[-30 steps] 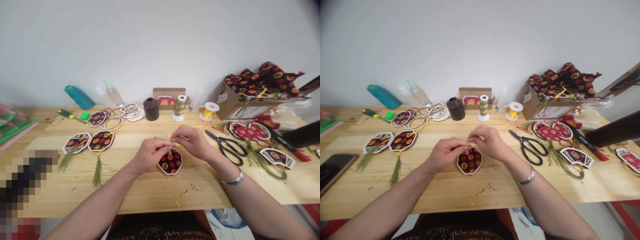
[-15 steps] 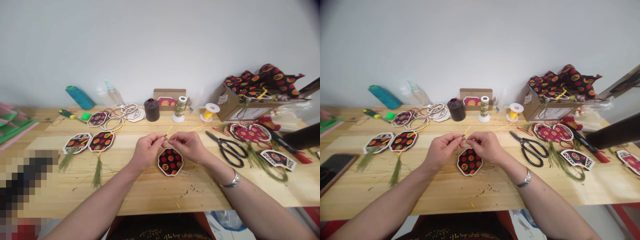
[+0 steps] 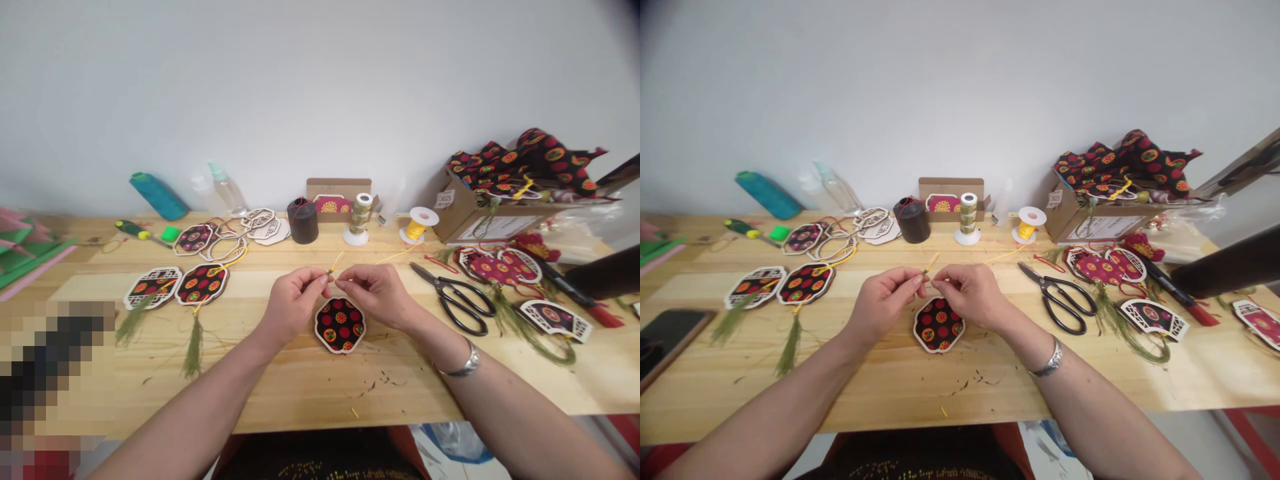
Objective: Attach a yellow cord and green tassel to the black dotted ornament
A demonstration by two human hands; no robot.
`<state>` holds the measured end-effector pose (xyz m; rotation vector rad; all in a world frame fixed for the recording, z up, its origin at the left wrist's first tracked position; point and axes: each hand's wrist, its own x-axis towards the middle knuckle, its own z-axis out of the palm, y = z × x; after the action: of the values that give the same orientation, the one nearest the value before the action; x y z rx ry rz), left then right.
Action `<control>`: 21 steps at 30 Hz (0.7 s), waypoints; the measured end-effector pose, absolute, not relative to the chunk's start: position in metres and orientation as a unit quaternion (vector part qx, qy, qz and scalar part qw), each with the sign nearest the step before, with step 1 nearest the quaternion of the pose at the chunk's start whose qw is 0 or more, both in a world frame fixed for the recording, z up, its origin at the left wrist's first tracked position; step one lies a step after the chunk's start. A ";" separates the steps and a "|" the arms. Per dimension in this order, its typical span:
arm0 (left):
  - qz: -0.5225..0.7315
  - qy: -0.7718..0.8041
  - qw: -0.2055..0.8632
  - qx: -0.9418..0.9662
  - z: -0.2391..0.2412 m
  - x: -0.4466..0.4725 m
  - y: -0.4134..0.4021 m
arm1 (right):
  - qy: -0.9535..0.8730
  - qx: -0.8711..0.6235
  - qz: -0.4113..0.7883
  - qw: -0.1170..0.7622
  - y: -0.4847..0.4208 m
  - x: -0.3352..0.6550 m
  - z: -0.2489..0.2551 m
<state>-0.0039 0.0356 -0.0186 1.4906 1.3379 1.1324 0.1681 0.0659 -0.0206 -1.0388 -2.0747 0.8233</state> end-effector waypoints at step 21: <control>0.412 0.566 0.224 0.678 -0.025 -0.003 0.035 | -0.931 -0.233 -0.088 0.268 0.056 0.170 -0.013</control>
<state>-0.0032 0.0351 -0.0250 1.8708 1.5621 1.1381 0.1695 0.0564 -0.0132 -0.6275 -2.5103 -0.2373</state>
